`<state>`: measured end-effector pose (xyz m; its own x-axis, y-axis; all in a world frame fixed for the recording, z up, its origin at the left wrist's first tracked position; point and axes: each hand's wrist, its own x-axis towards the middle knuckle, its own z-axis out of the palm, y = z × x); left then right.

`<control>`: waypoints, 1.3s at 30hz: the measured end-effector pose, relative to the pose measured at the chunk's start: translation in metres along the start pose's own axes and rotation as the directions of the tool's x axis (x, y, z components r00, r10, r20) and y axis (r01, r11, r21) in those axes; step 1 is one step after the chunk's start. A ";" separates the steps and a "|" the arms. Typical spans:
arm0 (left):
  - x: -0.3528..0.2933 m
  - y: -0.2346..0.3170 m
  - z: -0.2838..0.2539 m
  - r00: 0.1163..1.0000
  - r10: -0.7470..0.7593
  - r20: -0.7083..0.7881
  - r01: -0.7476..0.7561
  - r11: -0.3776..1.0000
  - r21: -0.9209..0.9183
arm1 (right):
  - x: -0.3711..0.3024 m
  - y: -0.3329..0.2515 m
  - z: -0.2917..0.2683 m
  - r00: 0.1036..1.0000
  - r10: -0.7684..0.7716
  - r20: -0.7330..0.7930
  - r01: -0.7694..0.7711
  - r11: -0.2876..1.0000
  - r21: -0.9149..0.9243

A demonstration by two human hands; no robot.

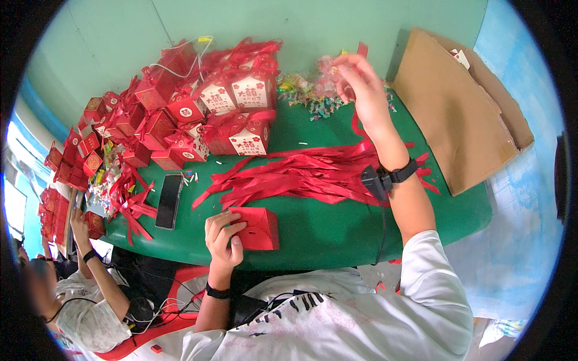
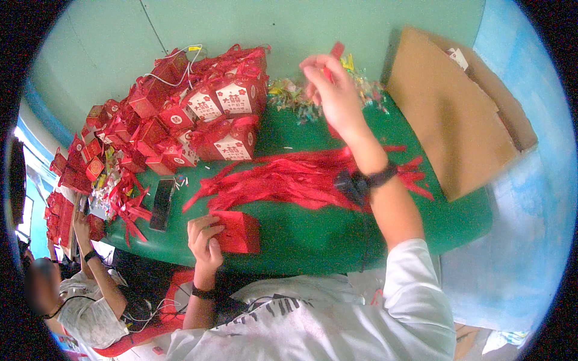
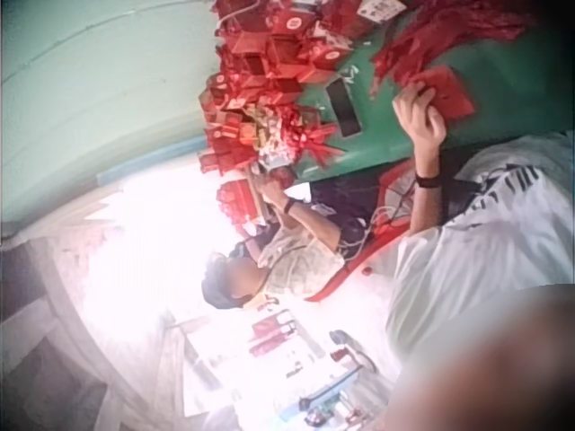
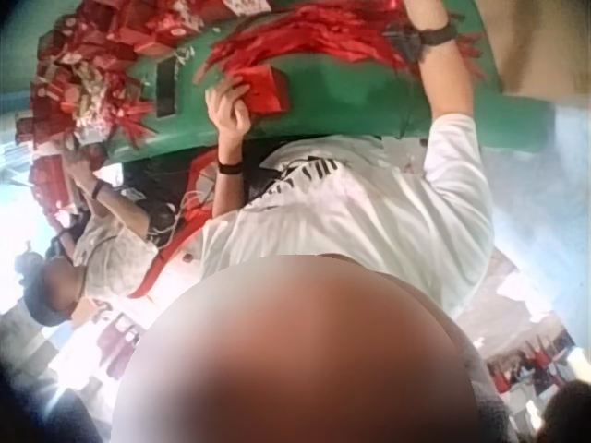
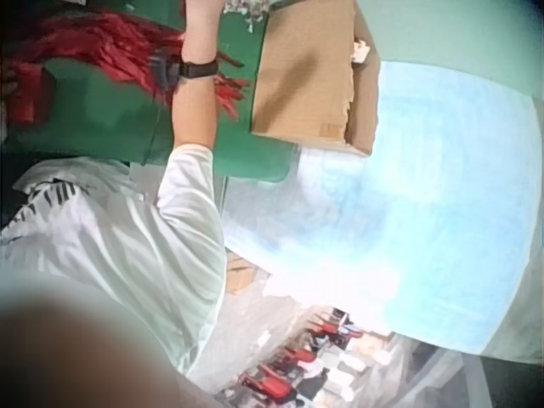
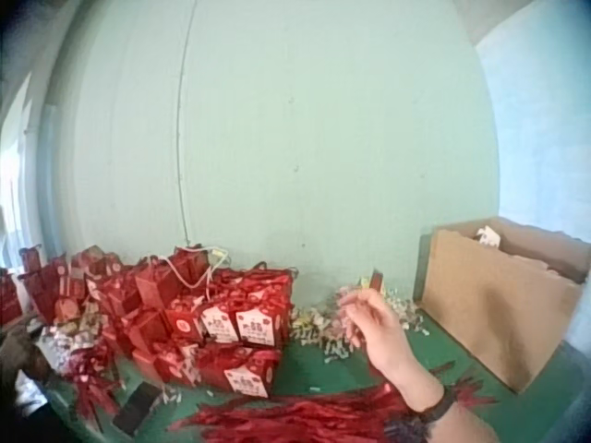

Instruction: The person fills small red boxes with colorful candies, closes the lids, and ties red ribbons around them. The finished boxes are placed into a cardboard carton on the table.

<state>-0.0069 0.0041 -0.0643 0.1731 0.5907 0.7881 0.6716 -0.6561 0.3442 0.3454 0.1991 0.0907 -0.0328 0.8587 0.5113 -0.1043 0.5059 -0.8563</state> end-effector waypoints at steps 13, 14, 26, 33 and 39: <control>0.001 0.002 -0.002 1.000 -0.004 -0.006 0.004 1.000 -0.005 | -0.003 0.006 0.012 0.961 0.035 0.274 0.087 0.903 -0.421; 0.001 0.002 -0.002 1.000 -0.001 0.002 0.001 1.000 -0.006 | -0.006 0.004 0.013 0.941 -0.078 0.328 0.226 0.867 -0.444; -0.001 -0.003 -0.001 0.999 0.000 0.046 0.002 0.999 -0.044 | -0.054 -0.005 0.059 0.614 0.186 0.767 0.033 0.965 -0.260; -0.007 -0.006 0.002 0.995 -0.082 -0.064 0.079 0.995 -0.057 | -0.077 0.002 0.089 0.507 0.184 0.842 0.083 0.962 -0.261; -0.004 -0.003 0.003 0.969 -0.246 0.031 0.242 0.908 -0.342 | -0.086 0.054 0.102 0.549 0.102 0.830 0.039 0.988 -0.147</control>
<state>-0.0074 0.0045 -0.0698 0.0248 0.7486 0.6625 0.4049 -0.6135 0.6780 0.2409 0.1444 0.0080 -0.8533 0.4552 0.2541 0.0418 0.5456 -0.8370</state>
